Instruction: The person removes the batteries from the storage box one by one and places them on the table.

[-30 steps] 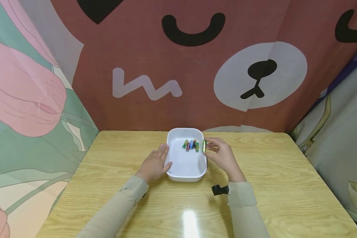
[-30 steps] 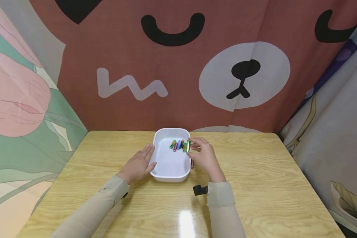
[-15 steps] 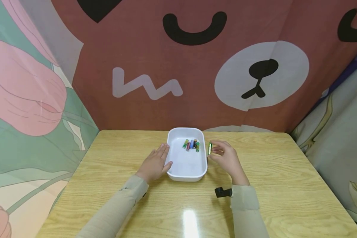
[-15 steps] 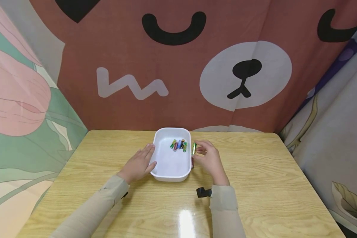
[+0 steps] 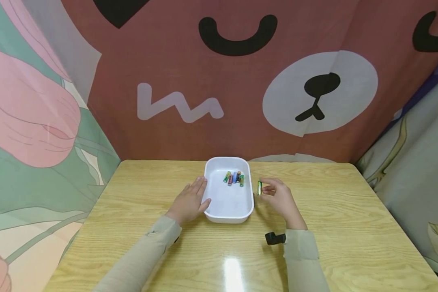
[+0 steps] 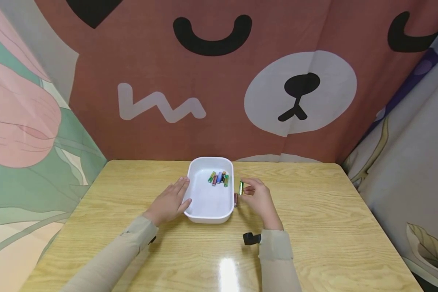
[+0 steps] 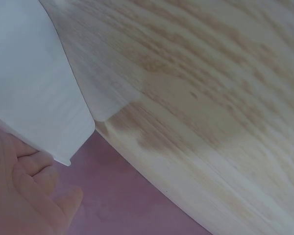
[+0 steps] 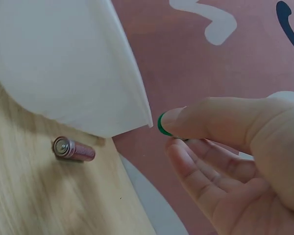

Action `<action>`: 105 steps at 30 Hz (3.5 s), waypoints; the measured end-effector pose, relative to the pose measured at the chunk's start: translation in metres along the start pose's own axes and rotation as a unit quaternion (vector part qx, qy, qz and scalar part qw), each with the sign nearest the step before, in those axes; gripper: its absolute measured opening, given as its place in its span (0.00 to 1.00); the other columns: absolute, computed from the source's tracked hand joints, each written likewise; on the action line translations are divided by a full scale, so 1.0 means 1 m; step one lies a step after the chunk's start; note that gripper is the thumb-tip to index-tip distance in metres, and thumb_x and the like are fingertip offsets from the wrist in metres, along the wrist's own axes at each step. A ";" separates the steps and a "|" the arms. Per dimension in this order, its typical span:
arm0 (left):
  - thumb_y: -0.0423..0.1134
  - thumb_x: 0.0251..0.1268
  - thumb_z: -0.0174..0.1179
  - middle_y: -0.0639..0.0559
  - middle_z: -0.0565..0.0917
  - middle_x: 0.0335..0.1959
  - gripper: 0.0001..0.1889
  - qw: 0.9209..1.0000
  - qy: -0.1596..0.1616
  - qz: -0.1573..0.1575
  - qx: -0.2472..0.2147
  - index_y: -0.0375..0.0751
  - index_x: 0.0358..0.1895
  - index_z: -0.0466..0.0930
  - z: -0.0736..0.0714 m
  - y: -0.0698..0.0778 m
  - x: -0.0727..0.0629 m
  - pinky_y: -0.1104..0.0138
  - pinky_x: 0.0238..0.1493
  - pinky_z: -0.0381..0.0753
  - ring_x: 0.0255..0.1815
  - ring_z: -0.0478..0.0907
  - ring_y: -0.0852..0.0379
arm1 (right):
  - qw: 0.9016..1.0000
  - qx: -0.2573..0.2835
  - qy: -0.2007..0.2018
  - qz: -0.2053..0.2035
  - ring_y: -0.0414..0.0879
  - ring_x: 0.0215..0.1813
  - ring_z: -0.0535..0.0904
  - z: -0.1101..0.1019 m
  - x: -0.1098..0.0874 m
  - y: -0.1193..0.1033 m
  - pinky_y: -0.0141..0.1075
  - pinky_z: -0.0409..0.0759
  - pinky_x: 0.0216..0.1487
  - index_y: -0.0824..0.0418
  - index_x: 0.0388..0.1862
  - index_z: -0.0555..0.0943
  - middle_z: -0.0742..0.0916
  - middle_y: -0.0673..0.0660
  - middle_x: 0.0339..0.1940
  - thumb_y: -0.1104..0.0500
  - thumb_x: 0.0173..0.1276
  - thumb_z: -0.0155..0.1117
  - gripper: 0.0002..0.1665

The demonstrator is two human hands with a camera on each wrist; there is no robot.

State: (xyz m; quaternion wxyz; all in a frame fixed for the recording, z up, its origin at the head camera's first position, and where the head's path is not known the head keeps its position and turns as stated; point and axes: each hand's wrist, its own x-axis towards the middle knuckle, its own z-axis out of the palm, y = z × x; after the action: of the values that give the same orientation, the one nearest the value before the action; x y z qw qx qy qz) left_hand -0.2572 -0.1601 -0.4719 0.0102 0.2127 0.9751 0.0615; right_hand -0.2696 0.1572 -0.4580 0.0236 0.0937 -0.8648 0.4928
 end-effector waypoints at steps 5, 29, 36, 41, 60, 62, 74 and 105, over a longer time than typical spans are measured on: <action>0.57 0.81 0.41 0.41 0.51 0.82 0.39 1.000 0.007 0.002 0.005 0.32 0.81 0.49 0.003 -0.002 0.001 0.49 0.79 0.53 0.83 0.46 0.46 | 1.000 -0.012 -0.008 0.001 0.58 0.50 0.83 0.001 0.001 0.010 0.38 0.85 0.52 0.72 0.64 0.78 0.79 0.72 0.60 0.74 0.62 0.69 0.29; 0.57 0.82 0.40 0.40 0.51 0.82 0.38 1.000 0.002 0.005 0.009 0.32 0.81 0.48 0.002 0.000 -0.001 0.49 0.79 0.53 0.83 0.45 0.46 | 0.998 -0.026 -0.040 0.043 0.53 0.46 0.83 0.012 0.000 0.035 0.35 0.84 0.43 0.71 0.63 0.79 0.82 0.67 0.56 0.76 0.59 0.69 0.30; 0.56 0.81 0.43 0.40 0.52 0.82 0.38 1.000 0.009 0.005 -0.003 0.31 0.80 0.50 0.001 0.000 -0.001 0.48 0.79 0.53 0.83 0.46 0.45 | 0.998 -0.033 -0.040 0.036 0.52 0.45 0.84 0.015 0.001 0.040 0.34 0.84 0.42 0.72 0.62 0.79 0.82 0.67 0.55 0.76 0.59 0.70 0.30; 0.56 0.81 0.43 0.40 0.52 0.82 0.38 1.000 0.009 0.007 -0.002 0.31 0.80 0.49 0.002 -0.001 -0.001 0.48 0.78 0.54 0.83 0.46 0.45 | 0.998 -0.039 -0.043 0.031 0.53 0.45 0.84 0.018 0.001 0.043 0.36 0.85 0.44 0.72 0.62 0.79 0.82 0.68 0.55 0.76 0.58 0.70 0.30; 0.56 0.81 0.43 0.39 0.51 0.82 0.39 1.000 -0.006 0.001 -0.010 0.31 0.80 0.49 -0.006 0.003 -0.002 0.49 0.79 0.52 0.83 0.46 0.44 | 0.998 -0.051 -0.037 0.021 0.53 0.45 0.84 0.022 0.004 0.047 0.41 0.86 0.48 0.73 0.61 0.79 0.83 0.68 0.55 0.75 0.57 0.70 0.30; 0.56 0.81 0.43 0.39 0.51 0.82 0.39 1.000 -0.002 0.003 -0.008 0.30 0.80 0.49 -0.005 0.003 -0.002 0.48 0.79 0.53 0.83 0.46 0.44 | 0.998 -0.052 -0.037 0.023 0.53 0.45 0.84 0.022 0.004 0.047 0.41 0.86 0.48 0.72 0.62 0.79 0.83 0.68 0.55 0.75 0.57 0.71 0.30; 0.56 0.81 0.42 0.38 0.52 0.82 0.39 1.000 0.007 0.011 -0.005 0.29 0.80 0.49 -0.006 0.002 -0.002 0.47 0.78 0.55 0.82 0.47 0.43 | 0.997 -0.051 -0.043 0.026 0.54 0.46 0.83 0.023 0.003 0.049 0.43 0.85 0.50 0.73 0.62 0.79 0.83 0.69 0.54 0.74 0.59 0.70 0.30; 0.56 0.81 0.41 0.37 0.52 0.81 0.38 1.000 0.009 0.011 -0.009 0.29 0.80 0.50 -0.001 0.001 -0.001 0.47 0.78 0.54 0.82 0.48 0.43 | 0.996 -0.066 -0.045 0.049 0.57 0.51 0.84 0.015 -0.002 0.037 0.43 0.86 0.48 0.70 0.65 0.77 0.82 0.68 0.59 0.70 0.64 0.68 0.29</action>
State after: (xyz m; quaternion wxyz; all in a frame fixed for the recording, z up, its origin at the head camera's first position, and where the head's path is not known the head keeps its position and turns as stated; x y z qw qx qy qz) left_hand -0.2557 -0.1598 -0.4706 0.0029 0.2225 0.9723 0.0722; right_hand -0.2735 0.1634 -0.4975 -0.0333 0.0715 -0.8991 0.4305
